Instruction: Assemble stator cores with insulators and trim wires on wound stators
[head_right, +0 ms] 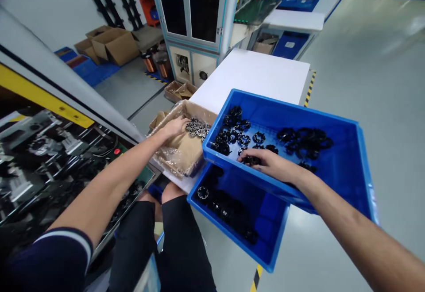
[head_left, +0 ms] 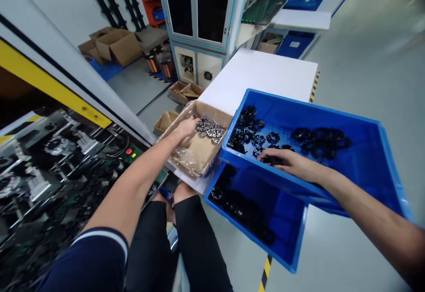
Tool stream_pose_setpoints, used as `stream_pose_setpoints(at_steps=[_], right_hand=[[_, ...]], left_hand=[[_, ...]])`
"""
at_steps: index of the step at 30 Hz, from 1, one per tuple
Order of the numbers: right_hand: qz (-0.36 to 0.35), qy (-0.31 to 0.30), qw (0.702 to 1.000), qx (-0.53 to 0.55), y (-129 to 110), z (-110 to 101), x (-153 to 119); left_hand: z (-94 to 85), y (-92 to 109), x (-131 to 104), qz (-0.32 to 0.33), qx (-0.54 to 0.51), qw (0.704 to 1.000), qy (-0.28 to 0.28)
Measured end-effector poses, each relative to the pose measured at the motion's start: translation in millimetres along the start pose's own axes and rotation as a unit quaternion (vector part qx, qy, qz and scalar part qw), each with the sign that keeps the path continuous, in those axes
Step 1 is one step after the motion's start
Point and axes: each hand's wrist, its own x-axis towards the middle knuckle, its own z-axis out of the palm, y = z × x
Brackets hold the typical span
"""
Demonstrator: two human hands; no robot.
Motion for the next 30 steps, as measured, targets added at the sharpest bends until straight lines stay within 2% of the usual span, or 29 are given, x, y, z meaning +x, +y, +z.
stream_pose_setpoints(at_steps=[3, 7, 9, 11, 14, 16, 18, 20, 22, 24, 27, 30], right_hand=[[0.016, -0.039, 0.999, 0.016, 10, 0, 2], [0.08, 0.002, 0.996, -0.046, 24, 2, 0], [0.083, 0.022, 0.992, -0.089, 26, 2, 1], [0.056, 0.045, 0.991, -0.109, 24, 0, 3], [0.048, 0.095, 0.993, -0.041, 19, -6, 7], [0.063, 0.124, 0.99, 0.015, 16, -9, 9], [0.064, 0.142, 0.987, 0.036, 14, -11, 9], [0.06, 0.171, 0.983, 0.037, 10, -11, 7], [0.057, 0.211, 0.975, 0.035, 4, -12, 5], [0.047, 0.259, 0.965, 0.022, -2, -13, 1], [0.022, 0.352, 0.936, -0.015, -10, -17, -8], [-0.036, 0.446, 0.893, -0.039, -22, -23, -18]], left_hand=[[17.1, -5, 47, -0.012, 0.0, 0.999, -0.047], [32.4, -13, 77, -0.019, -0.038, 0.997, -0.07], [33.6, -14, 79, -0.019, -0.083, 0.994, -0.061], [29.8, -13, 74, -0.014, -0.147, 0.988, -0.043], [18.1, -8, 55, -0.011, -0.269, 0.963, 0.004], [9.2, -5, 37, -0.025, -0.359, 0.932, 0.042], [1.0, 0, 12, -0.045, -0.452, 0.887, 0.081], [-5.6, 6, -22, -0.054, -0.545, 0.828, 0.115], [-8.3, 14, -65, -0.053, -0.63, 0.762, 0.141], [-3.8, 25, -118, -0.051, -0.698, 0.697, 0.154], [21.8, 44, -214, -0.052, -0.767, 0.622, 0.148], [65.3, 63, -317, -0.061, -0.808, 0.576, 0.112]])
